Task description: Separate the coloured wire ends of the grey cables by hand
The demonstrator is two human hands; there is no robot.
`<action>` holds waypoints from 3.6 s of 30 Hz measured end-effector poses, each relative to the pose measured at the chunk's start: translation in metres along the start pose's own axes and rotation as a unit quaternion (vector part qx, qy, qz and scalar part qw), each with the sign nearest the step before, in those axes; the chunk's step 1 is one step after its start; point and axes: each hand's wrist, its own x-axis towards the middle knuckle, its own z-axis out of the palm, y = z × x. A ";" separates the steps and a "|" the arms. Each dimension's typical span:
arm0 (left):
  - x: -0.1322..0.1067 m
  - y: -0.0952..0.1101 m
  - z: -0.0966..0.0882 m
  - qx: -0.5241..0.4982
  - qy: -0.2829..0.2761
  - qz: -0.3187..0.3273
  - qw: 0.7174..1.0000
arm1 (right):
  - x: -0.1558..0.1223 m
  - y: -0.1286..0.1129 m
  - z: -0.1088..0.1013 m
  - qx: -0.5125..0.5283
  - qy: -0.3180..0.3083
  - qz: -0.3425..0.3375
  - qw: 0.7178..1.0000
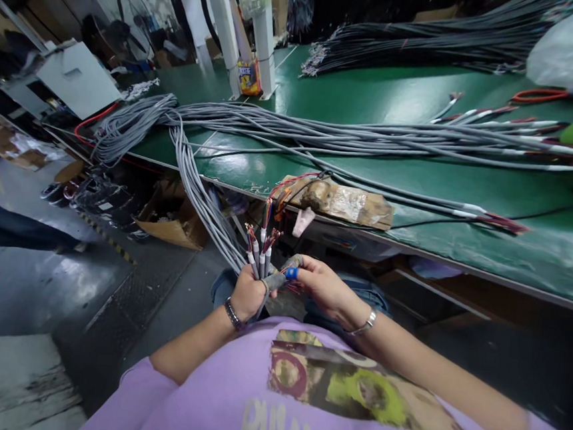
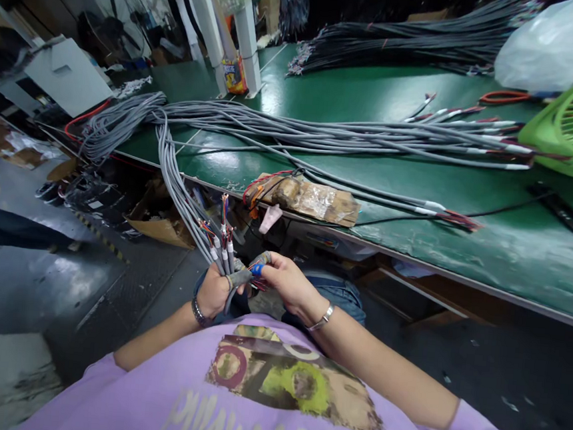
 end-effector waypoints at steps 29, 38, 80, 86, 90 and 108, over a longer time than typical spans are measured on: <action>0.001 -0.005 0.001 0.060 0.012 0.029 0.998 | -0.005 0.003 0.001 0.088 0.014 0.039 0.995; 0.002 0.004 0.006 0.069 -0.014 -0.018 0.997 | -0.003 0.012 0.010 0.133 0.055 0.043 0.989; 0.005 0.011 0.002 -0.062 0.020 0.022 0.998 | 0.020 -0.024 -0.023 0.130 0.096 0.021 0.987; 0.019 0.022 0.015 -0.084 0.024 0.021 0.996 | 0.032 -0.044 -0.016 0.127 0.006 0.002 0.992; 0.028 0.026 0.023 -0.083 0.046 0.028 0.995 | 0.038 -0.043 -0.012 0.100 0.027 -0.084 0.991; 0.040 0.020 0.026 -0.113 0.058 0.022 0.992 | 0.042 -0.043 -0.007 0.144 0.006 -0.039 0.989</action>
